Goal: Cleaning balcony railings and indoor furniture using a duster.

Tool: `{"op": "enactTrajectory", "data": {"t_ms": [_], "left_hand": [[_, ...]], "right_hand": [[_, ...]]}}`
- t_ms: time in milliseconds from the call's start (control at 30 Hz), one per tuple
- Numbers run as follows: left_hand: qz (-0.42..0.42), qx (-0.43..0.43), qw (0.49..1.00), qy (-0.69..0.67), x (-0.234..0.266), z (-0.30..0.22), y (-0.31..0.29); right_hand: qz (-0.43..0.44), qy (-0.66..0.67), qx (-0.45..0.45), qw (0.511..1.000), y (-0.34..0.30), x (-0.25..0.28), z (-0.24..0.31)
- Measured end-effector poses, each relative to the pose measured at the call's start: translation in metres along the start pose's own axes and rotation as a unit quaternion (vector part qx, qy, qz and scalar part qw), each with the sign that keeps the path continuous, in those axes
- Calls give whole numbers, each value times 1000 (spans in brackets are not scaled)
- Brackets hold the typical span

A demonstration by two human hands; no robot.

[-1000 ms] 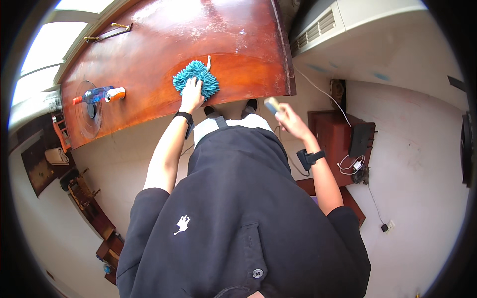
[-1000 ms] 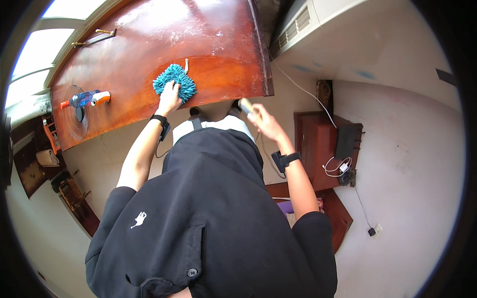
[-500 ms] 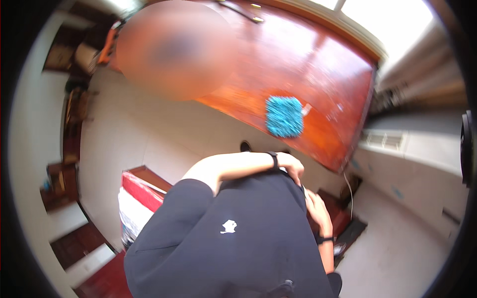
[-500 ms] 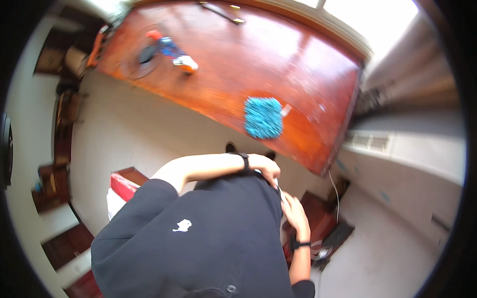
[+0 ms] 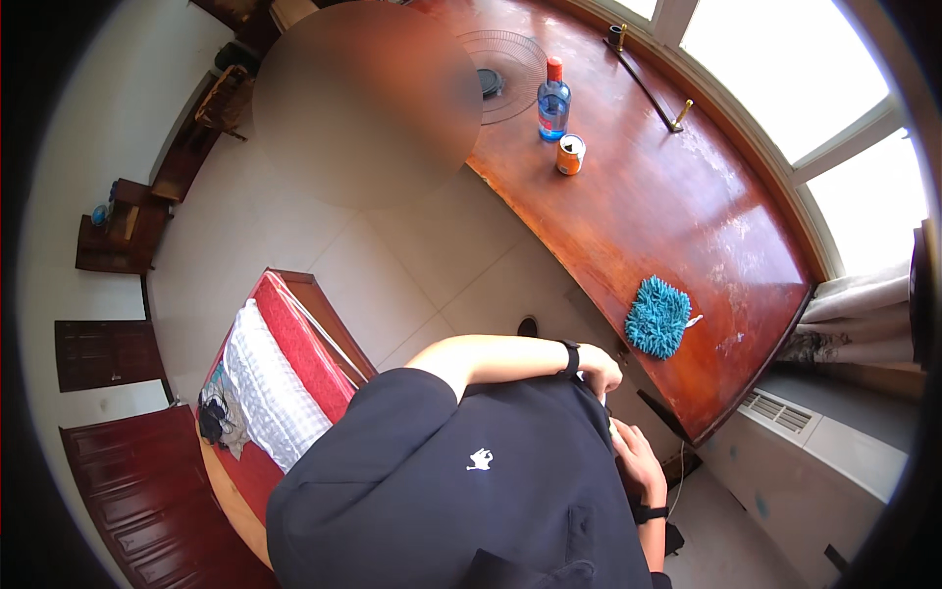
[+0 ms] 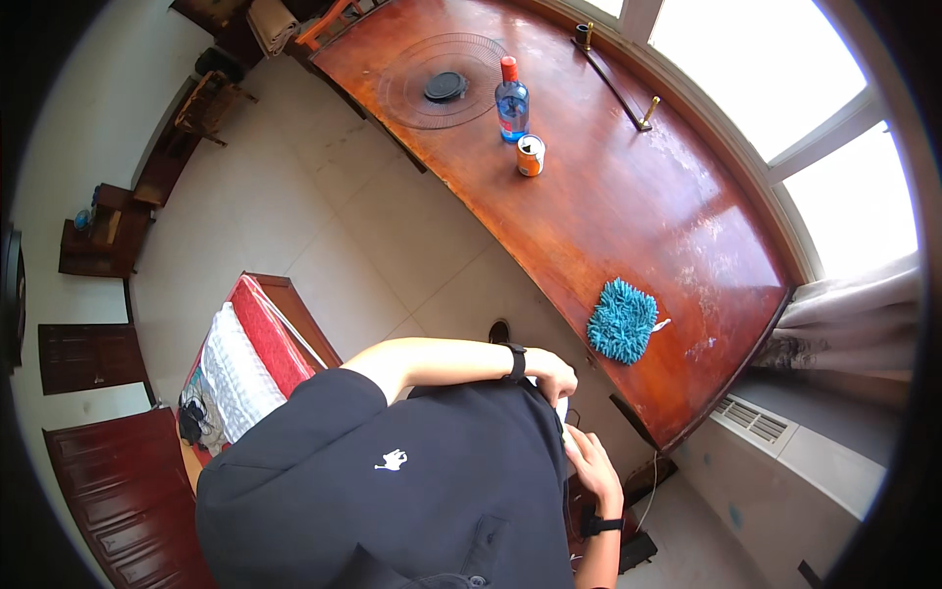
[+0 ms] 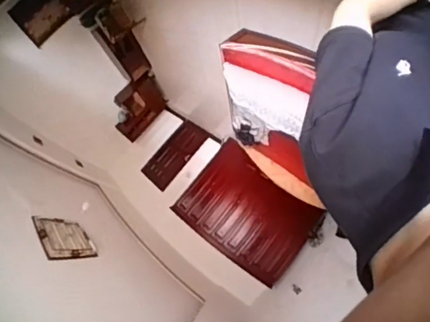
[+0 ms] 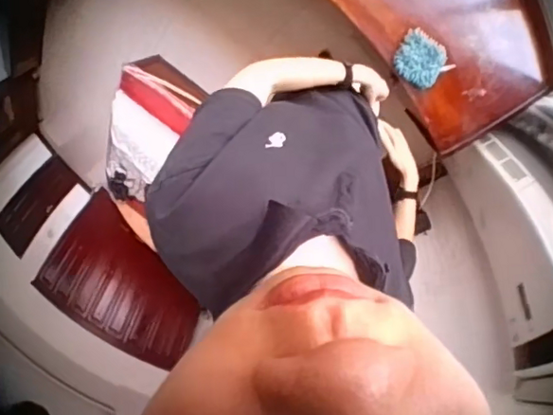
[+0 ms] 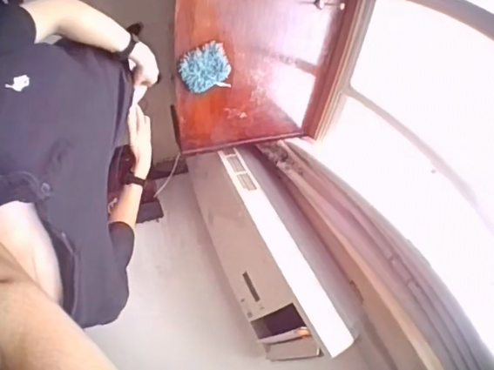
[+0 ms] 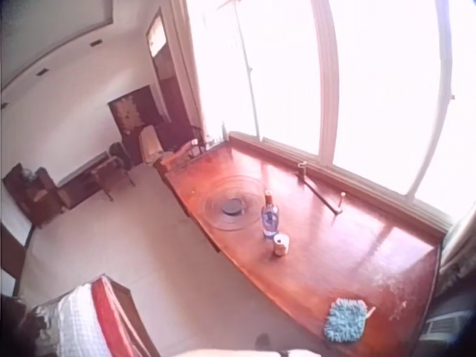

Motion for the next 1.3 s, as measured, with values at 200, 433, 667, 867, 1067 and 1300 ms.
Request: {"op": "enactTrajectory", "data": {"t_ms": [200,433,667,867,1067,1300], "left_hand": [[-98,-59,993,9,-10,5,-27],[-139,-60,988,2,-4,-1,-43],[-136,-61,989,3,4,-4,-20],[-169,-52,984,-23,24,-25,-1],[-196,11,973,-121,21,-26,7],[-195,61,933,-297,22,-19,-31]], "right_hand": [[93,-169,-139,971,56,-19,51],[44,30,-19,998,23,6,12],[25,80,64,994,44,25,-30],[-48,-65,83,993,75,31,-28],[-61,-68,128,988,115,37,-95],[-177,53,90,979,172,104,-123]]}}
Point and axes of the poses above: each hand's wrist, its own y-axis towards the middle knuckle, its own x-axis out of the back of the hand, z = x × y, the point moved 1 cm from there along y, towards the middle knuckle, and after that the axes turned 3 degrees about -y, right-handed, at the moved point
